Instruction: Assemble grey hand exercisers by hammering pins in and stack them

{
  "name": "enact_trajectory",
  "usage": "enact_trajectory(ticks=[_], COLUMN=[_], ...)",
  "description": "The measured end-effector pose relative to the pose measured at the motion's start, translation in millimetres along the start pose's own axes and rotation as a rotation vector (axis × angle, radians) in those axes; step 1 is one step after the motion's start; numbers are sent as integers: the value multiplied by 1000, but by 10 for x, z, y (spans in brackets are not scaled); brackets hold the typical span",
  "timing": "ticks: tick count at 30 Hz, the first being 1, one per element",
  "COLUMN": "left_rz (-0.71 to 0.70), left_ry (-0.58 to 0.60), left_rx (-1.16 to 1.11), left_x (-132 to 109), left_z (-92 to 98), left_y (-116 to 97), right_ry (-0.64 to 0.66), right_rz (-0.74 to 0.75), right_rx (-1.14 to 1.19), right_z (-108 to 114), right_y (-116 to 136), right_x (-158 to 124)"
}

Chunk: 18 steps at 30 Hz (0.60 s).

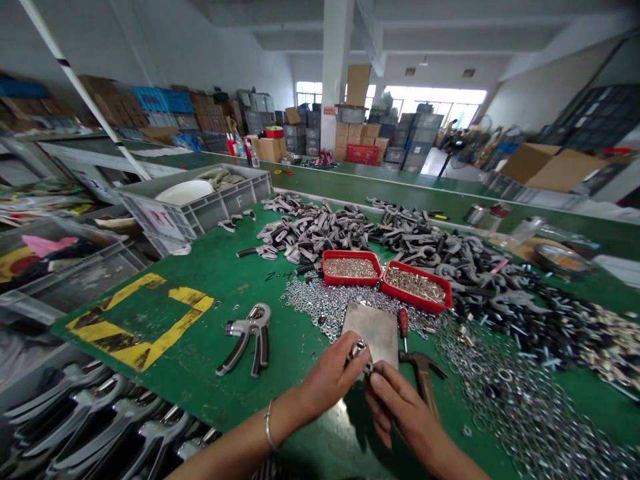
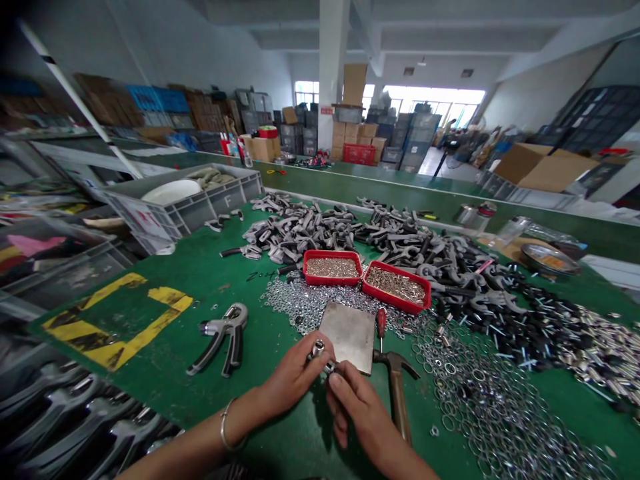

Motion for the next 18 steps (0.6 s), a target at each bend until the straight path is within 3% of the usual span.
enact_trajectory(ticks=[2, 6, 8, 11, 15, 17, 18], left_rz=[45, 165, 210, 217, 45, 14, 36], left_ry=[-3, -79, -66, -78, -35, 32, 42], left_rx=[-26, -105, -174, -168, 0, 31, 25], left_x=[-11, 3, 14, 6, -43, -66, -74], left_z=[9, -31, -62, -60, 5, 27, 35], left_y=[12, 46, 53, 38, -2, 28, 61], right_ry=[28, -204, -232, -176, 157, 277, 268], right_rz=[13, 382, 461, 334, -135, -277, -270], right_rx=[-129, -821, -946, -643, 255, 368, 264], right_z=[10, 199, 251, 182, -111, -162, -129], right_y=[-38, 4, 20, -5, -151, -189, -191], right_x=[6, 79, 121, 142, 78, 38, 31])
Point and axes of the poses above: each hand's wrist, its own x-axis towards the middle knuckle, its own z-axis out of the back of the hand, y = z × x, the point moved 2 cm from there along x, towards the middle knuckle, and after that the axes turned 3 degrees about -x, right-handed, at the moved point
